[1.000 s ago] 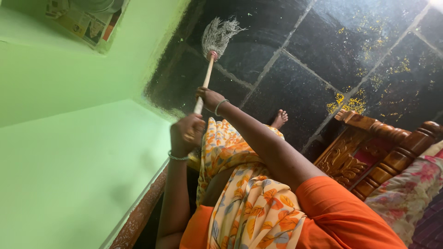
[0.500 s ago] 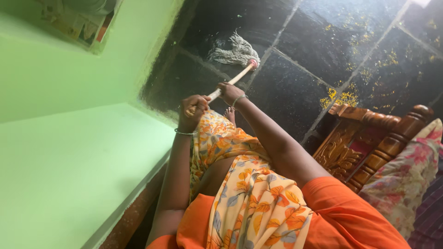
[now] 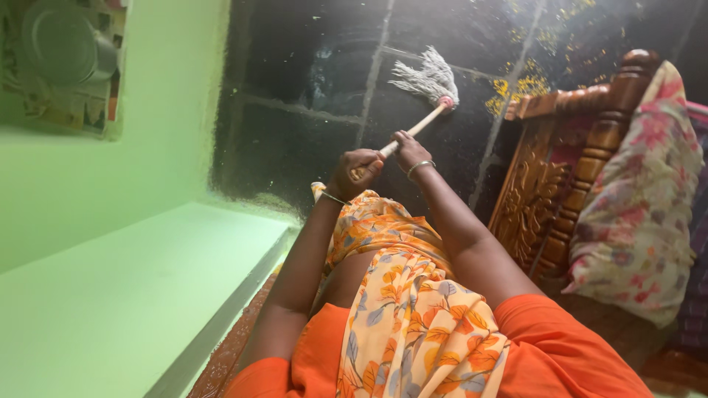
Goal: The person mops a dark stone floor by hand using a mop, moving it across the surface and into corners while navigating around furniture.
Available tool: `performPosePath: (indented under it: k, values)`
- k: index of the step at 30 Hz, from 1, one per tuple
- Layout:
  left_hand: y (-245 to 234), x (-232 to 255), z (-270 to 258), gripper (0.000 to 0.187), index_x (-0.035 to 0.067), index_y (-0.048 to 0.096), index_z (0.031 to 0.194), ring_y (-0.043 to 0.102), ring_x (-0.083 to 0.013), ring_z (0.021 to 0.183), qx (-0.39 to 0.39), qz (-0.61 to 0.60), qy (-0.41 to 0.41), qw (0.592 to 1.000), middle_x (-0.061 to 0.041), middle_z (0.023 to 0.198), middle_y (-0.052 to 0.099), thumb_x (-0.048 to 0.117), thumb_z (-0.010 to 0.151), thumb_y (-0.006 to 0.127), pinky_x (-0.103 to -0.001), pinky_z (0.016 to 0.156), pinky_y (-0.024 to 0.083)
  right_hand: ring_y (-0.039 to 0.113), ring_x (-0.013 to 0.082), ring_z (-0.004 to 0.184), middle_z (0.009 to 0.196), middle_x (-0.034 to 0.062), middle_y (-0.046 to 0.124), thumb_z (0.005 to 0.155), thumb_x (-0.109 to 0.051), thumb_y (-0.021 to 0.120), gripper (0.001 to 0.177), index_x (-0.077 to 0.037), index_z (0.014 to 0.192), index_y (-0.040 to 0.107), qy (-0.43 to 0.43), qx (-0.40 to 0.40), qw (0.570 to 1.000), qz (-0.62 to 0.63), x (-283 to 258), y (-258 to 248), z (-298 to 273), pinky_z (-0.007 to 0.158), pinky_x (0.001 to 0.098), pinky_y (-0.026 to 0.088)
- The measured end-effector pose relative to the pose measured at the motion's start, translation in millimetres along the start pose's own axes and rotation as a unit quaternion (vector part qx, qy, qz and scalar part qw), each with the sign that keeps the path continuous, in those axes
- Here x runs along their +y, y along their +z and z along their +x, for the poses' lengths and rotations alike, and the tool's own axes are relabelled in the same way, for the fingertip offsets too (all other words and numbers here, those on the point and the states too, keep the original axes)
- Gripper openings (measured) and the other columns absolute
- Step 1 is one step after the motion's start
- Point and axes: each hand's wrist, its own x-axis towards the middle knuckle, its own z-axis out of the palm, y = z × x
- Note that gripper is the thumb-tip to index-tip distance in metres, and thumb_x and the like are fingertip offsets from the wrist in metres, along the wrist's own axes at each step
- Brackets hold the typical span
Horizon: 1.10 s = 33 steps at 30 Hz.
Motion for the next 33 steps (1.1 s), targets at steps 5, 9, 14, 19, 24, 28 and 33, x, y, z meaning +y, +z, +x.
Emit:
performPosePath:
  k: [5, 9, 14, 19, 24, 28, 33]
  values:
    - [61.1, -8.0, -12.6, 0.021, -0.003, 0.071, 0.099, 0.069, -0.0189, 0.078, -0.043, -0.032, 0.035, 0.998, -0.014, 0.091, 0.073, 0.017, 0.100, 0.068, -0.033, 0.072, 0.055, 0.066, 0.0340, 0.106, 0.124, 0.0068, 0.063, 0.096, -0.023, 0.061, 0.022, -0.020, 0.117, 0.061, 0.059, -0.012, 0.998, -0.002, 54.4, -4.6, -50.8, 0.087, 0.0470, 0.053]
    - [89.0, -5.6, -20.8, 0.018, -0.002, 0.073, 0.095, 0.066, -0.0151, 0.067, -0.074, -0.017, -0.010, 0.997, -0.011, 0.078, 0.071, 0.016, 0.096, 0.070, -0.032, 0.064, 0.053, 0.066, 0.0345, 0.107, 0.118, 0.0098, 0.066, 0.092, -0.025, 0.070, 0.026, -0.016, 0.115, 0.062, 0.046, -0.003, 0.999, -0.018, 87.5, 3.2, -86.7, 0.088, 0.0462, 0.053]
    - [104.4, 2.3, -31.8, 0.020, 0.000, 0.073, 0.090, 0.064, -0.0107, 0.063, -0.121, -0.055, -0.078, 0.988, -0.007, 0.072, 0.070, 0.019, 0.096, 0.068, -0.030, 0.060, 0.053, 0.070, 0.0351, 0.100, 0.109, 0.0118, 0.071, 0.090, -0.023, 0.071, 0.026, -0.013, 0.112, 0.063, 0.062, -0.008, 0.998, -0.006, 112.7, 23.9, -119.8, 0.083, 0.0469, 0.055]
    - [117.9, 1.6, -45.3, 0.022, 0.000, 0.073, 0.087, 0.057, -0.0123, 0.059, -0.140, -0.018, -0.062, 0.988, -0.007, 0.068, 0.066, 0.019, 0.097, 0.069, -0.031, 0.058, 0.047, 0.071, 0.0355, 0.096, 0.100, 0.0149, 0.073, 0.091, -0.019, 0.070, 0.021, -0.012, 0.110, 0.065, 0.071, -0.010, 0.997, -0.005, 120.5, 30.8, -142.0, 0.080, 0.0471, 0.056]
    - [125.9, 9.9, -64.1, 0.020, 0.003, 0.073, 0.091, 0.060, -0.0129, 0.060, -0.129, -0.024, -0.038, 0.991, -0.006, 0.072, 0.068, 0.022, 0.096, 0.070, -0.031, 0.059, 0.049, 0.072, 0.0358, 0.093, 0.099, 0.0150, 0.074, 0.093, -0.022, 0.068, 0.017, -0.014, 0.109, 0.069, 0.112, -0.021, 0.993, -0.026, 118.9, 37.3, -150.1, 0.080, 0.0478, 0.057]
    - [126.4, 24.9, -82.0, 0.019, 0.005, 0.072, 0.087, 0.056, -0.0152, 0.061, -0.165, -0.007, -0.051, 0.985, -0.006, 0.071, 0.065, 0.023, 0.096, 0.070, -0.032, 0.059, 0.048, 0.071, 0.0356, 0.097, 0.104, 0.0164, 0.073, 0.086, -0.022, 0.072, 0.024, -0.014, 0.109, 0.071, 0.117, 0.015, 0.993, 0.006, 119.8, 55.7, -156.8, 0.085, 0.0451, 0.056]
    - [107.9, 50.5, -108.6, 0.022, 0.005, 0.065, 0.079, 0.058, -0.0179, 0.059, -0.165, 0.029, -0.073, 0.983, -0.006, 0.070, 0.062, 0.020, 0.094, 0.069, -0.034, 0.059, 0.049, 0.068, 0.0362, 0.111, 0.122, 0.0174, 0.070, 0.091, -0.020, 0.071, 0.012, -0.015, 0.101, 0.075, 0.152, -0.007, 0.988, -0.004, 107.3, 79.4, -167.2, 0.097, 0.0426, 0.054]
